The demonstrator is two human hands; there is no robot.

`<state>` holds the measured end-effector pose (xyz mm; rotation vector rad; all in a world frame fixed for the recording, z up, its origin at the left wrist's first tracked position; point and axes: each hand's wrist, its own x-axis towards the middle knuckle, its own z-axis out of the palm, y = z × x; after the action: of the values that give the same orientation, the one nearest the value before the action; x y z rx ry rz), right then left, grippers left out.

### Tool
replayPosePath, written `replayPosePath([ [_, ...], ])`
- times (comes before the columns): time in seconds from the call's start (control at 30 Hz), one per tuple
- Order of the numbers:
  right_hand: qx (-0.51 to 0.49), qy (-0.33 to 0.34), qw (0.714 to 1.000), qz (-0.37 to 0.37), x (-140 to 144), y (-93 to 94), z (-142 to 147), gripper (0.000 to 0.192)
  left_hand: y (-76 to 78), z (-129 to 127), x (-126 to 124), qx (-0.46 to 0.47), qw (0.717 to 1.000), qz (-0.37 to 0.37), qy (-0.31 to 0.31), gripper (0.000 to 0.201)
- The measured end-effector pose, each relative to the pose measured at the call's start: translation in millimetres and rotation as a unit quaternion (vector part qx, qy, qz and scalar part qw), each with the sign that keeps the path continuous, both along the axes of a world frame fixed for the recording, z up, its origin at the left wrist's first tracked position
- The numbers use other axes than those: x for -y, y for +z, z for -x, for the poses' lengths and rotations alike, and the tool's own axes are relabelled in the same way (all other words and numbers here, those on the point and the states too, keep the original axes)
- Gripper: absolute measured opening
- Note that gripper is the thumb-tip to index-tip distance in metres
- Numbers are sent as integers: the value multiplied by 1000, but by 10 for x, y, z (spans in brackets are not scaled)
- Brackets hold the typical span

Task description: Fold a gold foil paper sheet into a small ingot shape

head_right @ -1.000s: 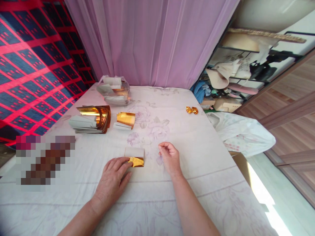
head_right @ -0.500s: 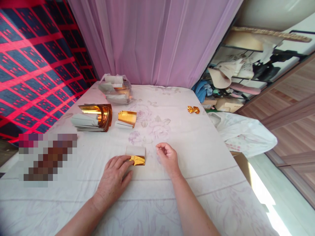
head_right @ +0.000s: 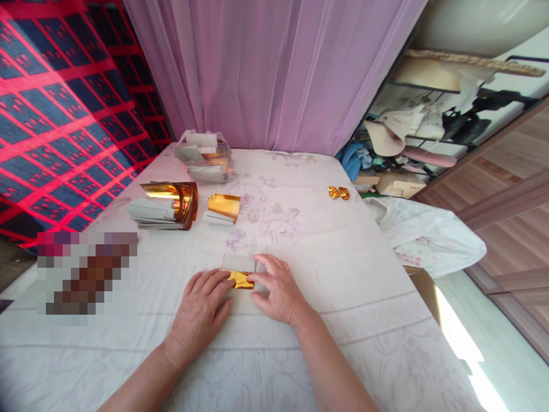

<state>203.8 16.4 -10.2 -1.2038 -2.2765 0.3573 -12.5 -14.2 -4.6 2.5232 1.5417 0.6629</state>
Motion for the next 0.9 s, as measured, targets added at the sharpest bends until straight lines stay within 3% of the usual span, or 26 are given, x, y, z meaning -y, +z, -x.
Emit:
replayPosePath([
  [0.47,66,2,994,-83,-6,59,120,13,1,37,-104,1,1000,3,6,17],
  [0.9,43,0,996,-82,11,43,173,18,42,-32,-176,42,998,15,37,9],
])
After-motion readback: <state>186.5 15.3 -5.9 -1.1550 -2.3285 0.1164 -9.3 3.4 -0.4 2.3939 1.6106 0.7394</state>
